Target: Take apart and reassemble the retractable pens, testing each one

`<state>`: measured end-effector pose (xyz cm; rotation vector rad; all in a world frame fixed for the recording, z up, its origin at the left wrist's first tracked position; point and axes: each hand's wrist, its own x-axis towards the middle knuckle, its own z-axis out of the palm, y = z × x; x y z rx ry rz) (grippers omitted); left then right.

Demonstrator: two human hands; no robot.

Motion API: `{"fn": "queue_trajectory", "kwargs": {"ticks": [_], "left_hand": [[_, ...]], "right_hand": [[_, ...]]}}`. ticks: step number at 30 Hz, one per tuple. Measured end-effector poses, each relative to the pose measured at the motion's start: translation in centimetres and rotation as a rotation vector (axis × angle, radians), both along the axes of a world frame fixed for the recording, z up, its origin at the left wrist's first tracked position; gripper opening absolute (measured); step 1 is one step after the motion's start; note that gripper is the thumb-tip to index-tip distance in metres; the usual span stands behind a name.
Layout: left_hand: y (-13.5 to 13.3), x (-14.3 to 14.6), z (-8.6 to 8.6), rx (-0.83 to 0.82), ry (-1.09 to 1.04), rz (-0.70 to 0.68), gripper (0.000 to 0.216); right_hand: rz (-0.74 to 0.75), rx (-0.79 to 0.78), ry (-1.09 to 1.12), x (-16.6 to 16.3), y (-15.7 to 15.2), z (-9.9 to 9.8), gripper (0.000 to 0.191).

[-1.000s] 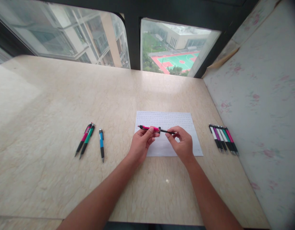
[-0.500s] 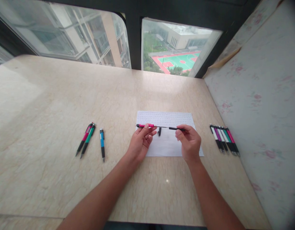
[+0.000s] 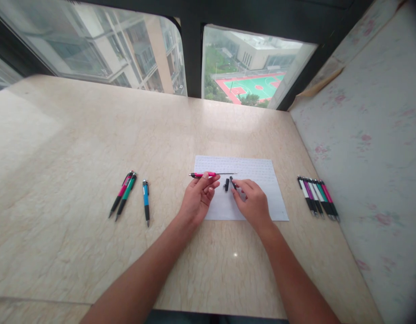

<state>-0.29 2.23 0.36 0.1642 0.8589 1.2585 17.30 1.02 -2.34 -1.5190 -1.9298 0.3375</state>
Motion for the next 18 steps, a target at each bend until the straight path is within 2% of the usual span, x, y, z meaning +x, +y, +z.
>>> {"fn": "queue_trajectory", "kwargs": {"ticks": [3, 5, 8, 10, 14, 18], "left_hand": [[-0.1, 0.0, -0.2, 0.016, 0.026, -0.008, 0.015], [-0.2, 0.1, -0.3, 0.029, 0.051, -0.022, 0.017], [-0.4, 0.4, -0.3, 0.059, 0.106, -0.066, 0.02], [-0.7, 0.6, -0.2, 0.084, 0.146, -0.099, 0.024], [-1.0, 1.0, 0.1, 0.108, 0.178, -0.124, 0.03], [-1.1, 1.2, 0.1, 0.118, 0.166, -0.122, 0.029]], "right_hand": [[0.025, -0.048, 0.122, 0.0, -0.1, 0.5, 0.028], [-0.001, -0.067, 0.268, 0.1, -0.2, 0.9, 0.025], [-0.039, -0.105, 0.55, 0.1, -0.2, 1.2, 0.032], [-0.046, -0.14, 0.654, 0.2, -0.3, 1.2, 0.03], [-0.076, -0.151, 0.576, 0.2, -0.2, 1.2, 0.016], [-0.062, -0.12, 0.511, 0.1, -0.2, 1.4, 0.012]]}}
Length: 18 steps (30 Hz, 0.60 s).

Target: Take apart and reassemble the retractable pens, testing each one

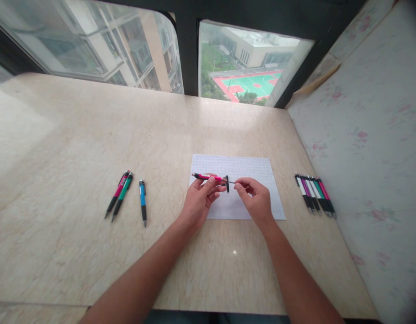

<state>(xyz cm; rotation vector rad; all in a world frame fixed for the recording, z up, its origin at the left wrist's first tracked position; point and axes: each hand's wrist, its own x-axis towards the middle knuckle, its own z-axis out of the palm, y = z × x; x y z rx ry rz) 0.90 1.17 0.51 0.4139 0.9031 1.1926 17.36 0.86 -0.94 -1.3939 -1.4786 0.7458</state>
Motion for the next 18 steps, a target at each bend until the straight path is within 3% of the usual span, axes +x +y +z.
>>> {"fn": "queue_trajectory", "kwargs": {"ticks": [7, 10, 14, 18], "left_hand": [[0.6, -0.4, -0.5, -0.023, -0.039, 0.138, 0.025], [1.0, -0.8, -0.7, -0.045, -0.033, 0.196, 0.025], [0.9, -0.9, -0.8, -0.032, -0.028, 0.186, 0.028], [0.8, -0.7, -0.9, -0.031, -0.033, 0.154, 0.027]], "right_hand": [[-0.065, 0.052, -0.052, 0.2, 0.0, 0.1, 0.012], [-0.133, 0.08, -0.187, 0.5, 0.3, -0.4, 0.014], [-0.114, 0.114, -0.443, 0.5, 0.5, -1.3, 0.016], [-0.034, 0.088, -0.457, 0.3, 0.4, -1.6, 0.019]]}}
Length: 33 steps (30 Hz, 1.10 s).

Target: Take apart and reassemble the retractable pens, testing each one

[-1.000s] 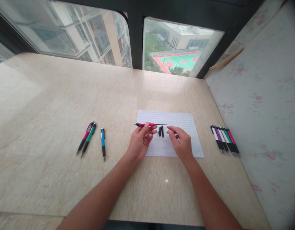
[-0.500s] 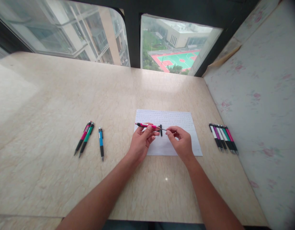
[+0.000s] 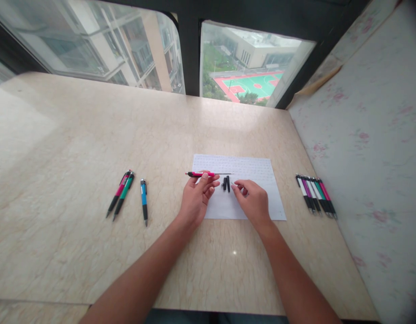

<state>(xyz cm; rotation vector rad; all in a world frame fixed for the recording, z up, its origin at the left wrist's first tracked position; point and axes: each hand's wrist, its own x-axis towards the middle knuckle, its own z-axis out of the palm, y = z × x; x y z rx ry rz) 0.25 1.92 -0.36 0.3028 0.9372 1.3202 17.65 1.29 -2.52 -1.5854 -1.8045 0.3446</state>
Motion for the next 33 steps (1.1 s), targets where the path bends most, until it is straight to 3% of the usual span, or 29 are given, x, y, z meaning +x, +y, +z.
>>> {"fn": "queue_trajectory", "kwargs": {"ticks": [7, 12, 17, 24, 29, 33], "left_hand": [[-0.2, 0.2, 0.4, 0.004, 0.049, -0.072, 0.03], [-0.6, 0.4, 0.6, 0.01, 0.08, -0.153, 0.032], [-0.5, 0.3, 0.6, 0.013, 0.111, -0.133, 0.032], [-0.3, 0.0, 0.4, 0.013, 0.125, -0.099, 0.029], [-0.3, 0.1, 0.3, 0.008, 0.127, -0.097, 0.027], [-0.2, 0.1, 0.3, 0.01, 0.116, -0.1, 0.027]], "right_hand": [[-0.044, -0.032, 0.383, 0.2, -0.2, 1.2, 0.032], [0.141, 0.066, 0.208, -0.2, -0.2, 1.5, 0.019], [0.134, 0.092, 0.052, 1.2, 0.3, 1.8, 0.014], [-0.077, -0.168, -0.079, 5.7, 0.6, 2.5, 0.01], [-0.109, -0.321, 0.01, 4.7, 0.3, 2.5, 0.009], [-0.101, -0.34, 0.153, 3.6, 0.3, 3.1, 0.014]]}}
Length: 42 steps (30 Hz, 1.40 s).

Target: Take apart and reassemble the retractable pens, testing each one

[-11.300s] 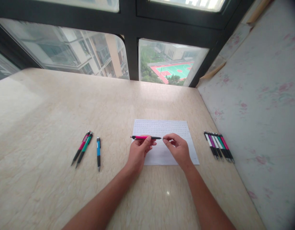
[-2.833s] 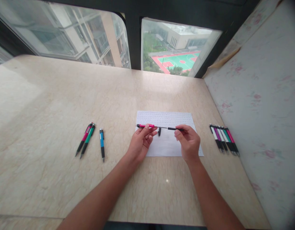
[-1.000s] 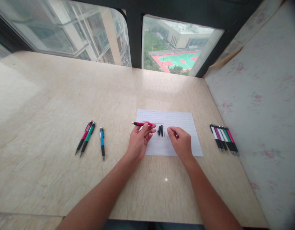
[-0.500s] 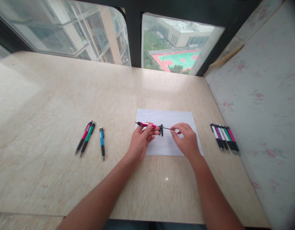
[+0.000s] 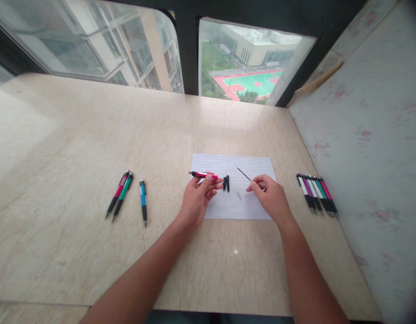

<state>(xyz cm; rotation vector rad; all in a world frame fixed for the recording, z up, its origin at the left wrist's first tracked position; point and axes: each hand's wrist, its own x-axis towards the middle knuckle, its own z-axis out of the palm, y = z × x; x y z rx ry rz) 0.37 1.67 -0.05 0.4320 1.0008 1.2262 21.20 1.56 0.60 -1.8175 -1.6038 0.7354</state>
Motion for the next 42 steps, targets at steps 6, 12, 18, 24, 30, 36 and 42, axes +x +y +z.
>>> {"fn": "queue_trajectory", "kwargs": {"ticks": [6, 12, 18, 24, 30, 36, 42], "left_hand": [[-0.1, -0.1, -0.1, 0.006, -0.004, 0.005, 0.029], [0.0, 0.1, -0.3, 0.004, 0.014, 0.012, 0.029], [-0.1, 0.3, -0.3, 0.009, 0.007, 0.03, 0.03], [0.5, -0.4, -0.1, -0.035, -0.118, 0.137, 0.019], [1.3, -1.7, 0.3, -0.025, -0.175, 0.192, 0.011], [1.3, -1.6, 0.5, -0.034, -0.176, 0.192, 0.008], [1.2, -1.5, 0.5, -0.055, -0.167, 0.177, 0.009]], "right_hand": [[0.001, 0.031, -0.191, -0.3, 0.0, -0.3, 0.013], [0.093, -0.031, -0.389, -1.5, -0.5, -0.9, 0.008], [0.17, 0.11, -0.382, -3.4, -1.4, -0.5, 0.01], [0.66, 0.216, -0.25, -8.1, -4.3, -0.3, 0.013], [0.628, 0.214, -0.342, -9.1, -5.0, -0.9, 0.018], [0.654, 0.198, -0.393, -9.7, -5.0, -1.3, 0.013], [0.389, 0.262, -0.363, -5.9, -2.2, -1.6, 0.022]]}}
